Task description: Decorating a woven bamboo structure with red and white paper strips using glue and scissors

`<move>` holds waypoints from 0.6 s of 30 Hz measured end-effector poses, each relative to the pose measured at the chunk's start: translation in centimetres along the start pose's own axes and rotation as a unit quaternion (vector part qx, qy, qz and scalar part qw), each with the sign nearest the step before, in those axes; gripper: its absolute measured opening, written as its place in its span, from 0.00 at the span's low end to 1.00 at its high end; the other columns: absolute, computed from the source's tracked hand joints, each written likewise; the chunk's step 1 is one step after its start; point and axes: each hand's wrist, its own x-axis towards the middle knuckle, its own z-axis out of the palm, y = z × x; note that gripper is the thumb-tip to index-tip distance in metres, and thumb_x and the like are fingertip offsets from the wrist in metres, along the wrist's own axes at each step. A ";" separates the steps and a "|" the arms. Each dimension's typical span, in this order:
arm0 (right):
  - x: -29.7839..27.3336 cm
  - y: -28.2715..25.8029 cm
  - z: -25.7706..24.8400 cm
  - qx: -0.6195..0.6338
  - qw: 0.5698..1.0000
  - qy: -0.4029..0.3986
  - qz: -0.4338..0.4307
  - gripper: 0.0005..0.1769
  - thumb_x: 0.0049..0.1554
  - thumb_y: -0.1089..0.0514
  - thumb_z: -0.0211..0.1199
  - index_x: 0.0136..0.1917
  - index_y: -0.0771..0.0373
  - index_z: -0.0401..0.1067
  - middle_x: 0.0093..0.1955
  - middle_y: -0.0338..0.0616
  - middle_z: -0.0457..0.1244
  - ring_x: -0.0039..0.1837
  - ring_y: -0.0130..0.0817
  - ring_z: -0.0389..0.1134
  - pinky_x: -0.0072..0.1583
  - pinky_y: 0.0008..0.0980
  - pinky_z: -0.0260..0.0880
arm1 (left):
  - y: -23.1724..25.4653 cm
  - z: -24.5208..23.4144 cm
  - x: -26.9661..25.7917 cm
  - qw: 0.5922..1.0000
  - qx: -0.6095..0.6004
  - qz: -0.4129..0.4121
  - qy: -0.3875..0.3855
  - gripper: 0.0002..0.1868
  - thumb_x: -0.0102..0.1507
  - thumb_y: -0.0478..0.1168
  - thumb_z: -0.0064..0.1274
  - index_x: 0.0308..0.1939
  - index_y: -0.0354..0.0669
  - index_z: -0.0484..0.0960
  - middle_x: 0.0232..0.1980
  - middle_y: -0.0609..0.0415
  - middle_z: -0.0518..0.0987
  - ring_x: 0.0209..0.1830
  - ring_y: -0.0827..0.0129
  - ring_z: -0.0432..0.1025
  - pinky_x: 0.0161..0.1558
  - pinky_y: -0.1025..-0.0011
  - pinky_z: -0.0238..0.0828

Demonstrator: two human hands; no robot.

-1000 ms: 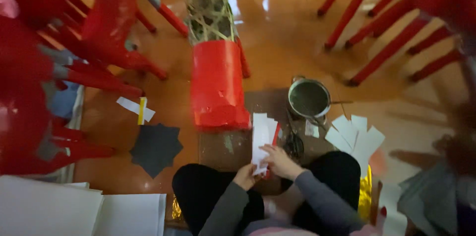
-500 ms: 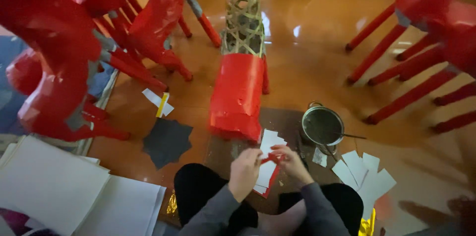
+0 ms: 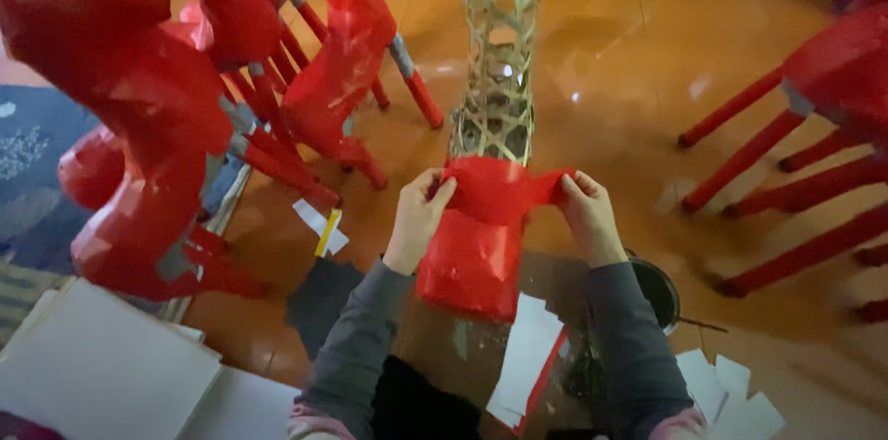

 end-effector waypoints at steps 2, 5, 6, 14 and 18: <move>0.2 -0.9 1.0 0.010 0.999 0.011 -0.034 0.05 0.63 0.63 0.57 0.45 0.67 0.69 0.43 0.40 0.63 0.48 0.30 0.67 0.58 0.36 0.69 | -0.7 -0.3 1.5 1.000 -0.002 0.015 -0.005 0.09 0.67 0.39 0.49 0.45 0.38 0.81 0.39 0.50 0.79 0.44 0.66 0.71 0.51 0.67 0.69; -0.4 -1.2 0.8 0.017 0.996 0.018 -0.084 0.03 0.61 0.66 0.59 0.43 0.63 0.69 0.43 0.40 0.63 0.48 0.29 0.67 0.55 0.30 0.68 | -0.5 -1.5 1.4 0.998 0.039 0.043 0.006 0.09 0.64 0.36 0.52 0.48 0.38 0.80 0.42 0.46 0.79 0.48 0.65 0.72 0.53 0.65 0.69; -1.4 -1.4 -0.3 0.016 0.996 0.027 -0.079 0.03 0.61 0.66 0.59 0.43 0.63 0.69 0.43 0.40 0.63 0.48 0.29 0.67 0.55 0.30 0.68 | -0.5 -1.6 0.3 0.999 0.038 0.034 0.001 0.09 0.64 0.36 0.52 0.48 0.38 0.80 0.42 0.46 0.79 0.48 0.65 0.72 0.53 0.65 0.69; -15.7 -3.7 -12.0 -0.401 0.900 -0.043 -0.163 0.07 0.51 0.66 0.68 0.45 0.62 0.78 0.49 0.48 0.68 0.51 0.42 0.71 0.53 0.38 0.71 | -2.0 2.3 -13.3 0.965 0.124 0.159 -0.169 0.12 0.53 0.27 0.59 0.36 0.49 0.81 0.44 0.54 0.79 0.51 0.56 0.73 0.55 0.64 0.68; -24.4 -1.5 -21.3 -0.546 0.820 0.044 -0.169 0.10 0.50 0.67 0.68 0.46 0.58 0.77 0.51 0.44 0.66 0.56 0.45 0.68 0.59 0.41 0.68 | -7.2 8.9 -20.3 0.944 0.107 0.135 -0.280 0.19 0.46 0.23 0.59 0.36 0.46 0.78 0.46 0.50 0.75 0.53 0.49 0.71 0.54 0.55 0.67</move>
